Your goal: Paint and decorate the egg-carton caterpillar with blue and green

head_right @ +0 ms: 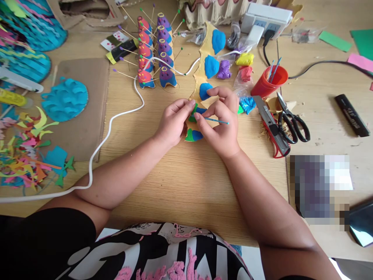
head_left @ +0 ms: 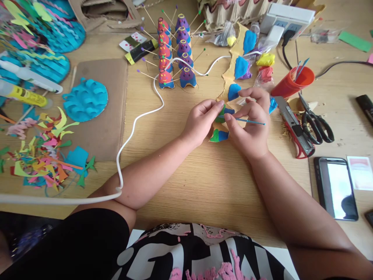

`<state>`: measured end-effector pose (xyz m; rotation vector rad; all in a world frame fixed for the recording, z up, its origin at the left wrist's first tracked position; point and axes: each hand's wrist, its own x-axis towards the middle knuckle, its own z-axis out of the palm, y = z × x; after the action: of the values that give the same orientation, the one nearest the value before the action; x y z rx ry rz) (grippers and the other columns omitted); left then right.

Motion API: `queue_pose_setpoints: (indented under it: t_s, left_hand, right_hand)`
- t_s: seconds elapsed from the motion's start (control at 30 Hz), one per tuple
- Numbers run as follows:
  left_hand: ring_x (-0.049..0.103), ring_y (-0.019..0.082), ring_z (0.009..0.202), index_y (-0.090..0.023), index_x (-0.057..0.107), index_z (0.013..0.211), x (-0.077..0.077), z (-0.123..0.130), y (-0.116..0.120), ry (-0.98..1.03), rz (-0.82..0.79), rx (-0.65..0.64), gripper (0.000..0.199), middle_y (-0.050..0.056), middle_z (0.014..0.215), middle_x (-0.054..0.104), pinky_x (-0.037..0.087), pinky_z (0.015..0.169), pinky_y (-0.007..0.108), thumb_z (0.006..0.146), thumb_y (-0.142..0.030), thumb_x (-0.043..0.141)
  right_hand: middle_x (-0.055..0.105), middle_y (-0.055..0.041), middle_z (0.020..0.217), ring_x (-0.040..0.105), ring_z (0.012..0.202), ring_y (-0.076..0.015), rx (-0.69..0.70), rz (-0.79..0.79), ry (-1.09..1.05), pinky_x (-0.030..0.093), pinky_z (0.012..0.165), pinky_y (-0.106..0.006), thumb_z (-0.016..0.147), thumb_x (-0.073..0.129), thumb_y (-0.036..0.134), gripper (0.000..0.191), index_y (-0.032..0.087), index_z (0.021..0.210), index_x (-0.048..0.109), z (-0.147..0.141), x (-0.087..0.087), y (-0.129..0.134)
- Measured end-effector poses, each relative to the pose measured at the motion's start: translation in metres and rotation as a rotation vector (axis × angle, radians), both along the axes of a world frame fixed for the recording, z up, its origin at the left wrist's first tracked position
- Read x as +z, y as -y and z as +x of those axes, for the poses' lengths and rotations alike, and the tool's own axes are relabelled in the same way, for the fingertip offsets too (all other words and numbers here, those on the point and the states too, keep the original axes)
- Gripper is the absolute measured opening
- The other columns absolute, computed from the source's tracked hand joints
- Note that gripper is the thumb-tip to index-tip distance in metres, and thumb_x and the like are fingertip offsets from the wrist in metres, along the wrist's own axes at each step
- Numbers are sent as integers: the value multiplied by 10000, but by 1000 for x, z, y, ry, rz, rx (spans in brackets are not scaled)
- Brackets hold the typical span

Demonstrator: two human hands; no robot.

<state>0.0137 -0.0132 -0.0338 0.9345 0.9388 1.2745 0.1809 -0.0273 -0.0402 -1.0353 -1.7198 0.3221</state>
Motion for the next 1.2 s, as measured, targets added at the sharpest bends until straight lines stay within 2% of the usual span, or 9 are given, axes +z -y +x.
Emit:
queue_pose_setpoints:
  t_s: [0.1, 0.3, 0.43, 0.57, 0.83, 1.2]
  left_hand:
    - [567, 93, 674, -213, 580, 688, -1, 0, 0, -8, 8, 0, 540, -43, 669, 532, 451, 617, 249, 907, -591, 898]
    - [578, 96, 679, -217, 588, 697, -4, -1, -1, -4, 19, 2, 523, -43, 676, 538, 467, 626, 249, 910, -580, 899]
    - [582, 95, 684, -213, 585, 691, -4, -1, -1, 8, -5, 12, 510, -46, 681, 543, 462, 638, 255, 919, -540, 902]
    - [586, 97, 691, -211, 586, 687, -2, 0, -1, 20, -14, 8, 497, -47, 684, 542, 455, 651, 262, 932, -511, 896]
    - [599, 98, 712, -211, 589, 708, -3, -1, -1, 21, 15, -1, 499, -47, 695, 550, 462, 664, 255, 926, -539, 895]
    - [591, 103, 708, -213, 582, 708, -4, -1, -1, -4, 15, 5, 508, -44, 676, 538, 440, 640, 255, 936, -554, 883]
  right_hand:
    - [704, -50, 1427, 630, 1451, -376, 9, -45, 8, 496, 1250, -745, 969, 792, 542, 237, 323, 913, 723, 0, -1, 0]
    - [721, -83, 1410, 644, 1397, -363, -35, -16, 32, 556, 1190, -688, 985, 775, 499, 212, 339, 866, 704, 0, -1, -1]
    - [707, -51, 1398, 670, 1364, -350, 13, 31, 10, 558, 1169, -693, 971, 791, 515, 241, 317, 875, 693, 0, -1, -2]
    - [708, -40, 1388, 678, 1366, -334, 0, 22, -1, 564, 1173, -668, 965, 799, 506, 226, 319, 873, 709, -1, 0, -1]
    - [714, -62, 1430, 638, 1444, -392, 35, -52, 12, 451, 1288, -761, 923, 857, 518, 249, 309, 884, 727, 1, -1, -2]
    - [733, -63, 1393, 640, 1433, -394, 22, -45, 33, 442, 1286, -778, 941, 848, 478, 188, 320, 949, 745, 2, -1, -2]
